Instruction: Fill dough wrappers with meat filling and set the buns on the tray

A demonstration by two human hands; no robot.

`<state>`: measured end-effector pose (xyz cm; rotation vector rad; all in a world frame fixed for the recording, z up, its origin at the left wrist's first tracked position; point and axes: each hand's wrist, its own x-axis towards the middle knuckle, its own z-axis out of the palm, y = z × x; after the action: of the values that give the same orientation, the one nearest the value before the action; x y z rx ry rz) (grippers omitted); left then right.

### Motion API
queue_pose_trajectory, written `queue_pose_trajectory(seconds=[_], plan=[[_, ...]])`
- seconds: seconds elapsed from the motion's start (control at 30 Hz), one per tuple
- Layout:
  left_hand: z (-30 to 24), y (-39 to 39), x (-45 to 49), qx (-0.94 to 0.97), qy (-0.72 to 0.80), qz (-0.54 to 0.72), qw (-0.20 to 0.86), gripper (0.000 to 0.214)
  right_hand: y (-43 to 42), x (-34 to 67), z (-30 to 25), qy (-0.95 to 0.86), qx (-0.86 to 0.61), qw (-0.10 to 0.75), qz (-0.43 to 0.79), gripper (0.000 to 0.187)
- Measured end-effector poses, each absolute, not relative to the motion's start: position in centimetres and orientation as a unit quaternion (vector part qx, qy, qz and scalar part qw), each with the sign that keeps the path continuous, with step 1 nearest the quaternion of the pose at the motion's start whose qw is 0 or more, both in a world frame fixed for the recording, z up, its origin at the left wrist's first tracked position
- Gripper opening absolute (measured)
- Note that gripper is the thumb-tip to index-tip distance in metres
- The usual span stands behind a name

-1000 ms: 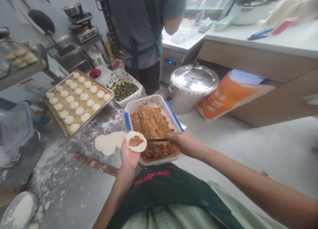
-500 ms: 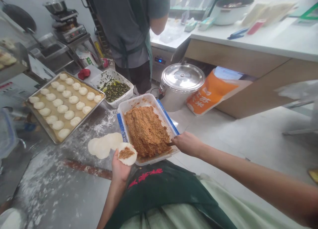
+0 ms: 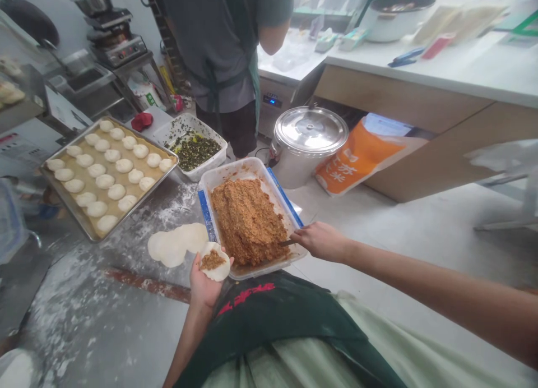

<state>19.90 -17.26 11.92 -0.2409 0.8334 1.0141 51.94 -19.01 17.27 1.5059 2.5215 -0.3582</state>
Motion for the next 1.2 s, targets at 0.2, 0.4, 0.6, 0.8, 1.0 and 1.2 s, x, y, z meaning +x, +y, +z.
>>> queue_pose_trajectory(seconds=[0.2, 0.4, 0.6, 0.8, 1.0, 1.2], plan=[[11.7, -17.4, 19.9, -0.107, 0.373, 0.477, 0.789, 0.030, -18.5, 51.9, 16.8, 0.901, 0.413, 0.069, -0.116, 0.022], [11.7, -17.6, 19.9, -0.093, 0.358, 0.483, 0.794, 0.030, -17.5, 51.2, 15.6, 0.897, 0.414, 0.100, -0.118, 0.021], [11.6, -17.7, 19.8, -0.090, 0.346, 0.486, 0.798, 0.030, -17.4, 49.8, 14.4, 0.859, 0.462, 0.154, -0.161, 0.023], [12.3, -17.6, 20.1, -0.089, 0.358, 0.485, 0.793, 0.033, -17.3, 48.0, 13.8, 0.858, 0.448, 0.148, -0.203, 0.019], [13.0, -17.1, 20.4, -0.095, 0.385, 0.485, 0.780, 0.031, -17.0, 49.7, 14.1, 0.824, 0.486, 0.114, -0.269, 0.022], [14.3, -16.7, 20.9, -0.087, 0.425, 0.475, 0.766, 0.033, -17.0, 50.0, 14.5, 0.791, 0.516, 0.052, -0.325, 0.017]])
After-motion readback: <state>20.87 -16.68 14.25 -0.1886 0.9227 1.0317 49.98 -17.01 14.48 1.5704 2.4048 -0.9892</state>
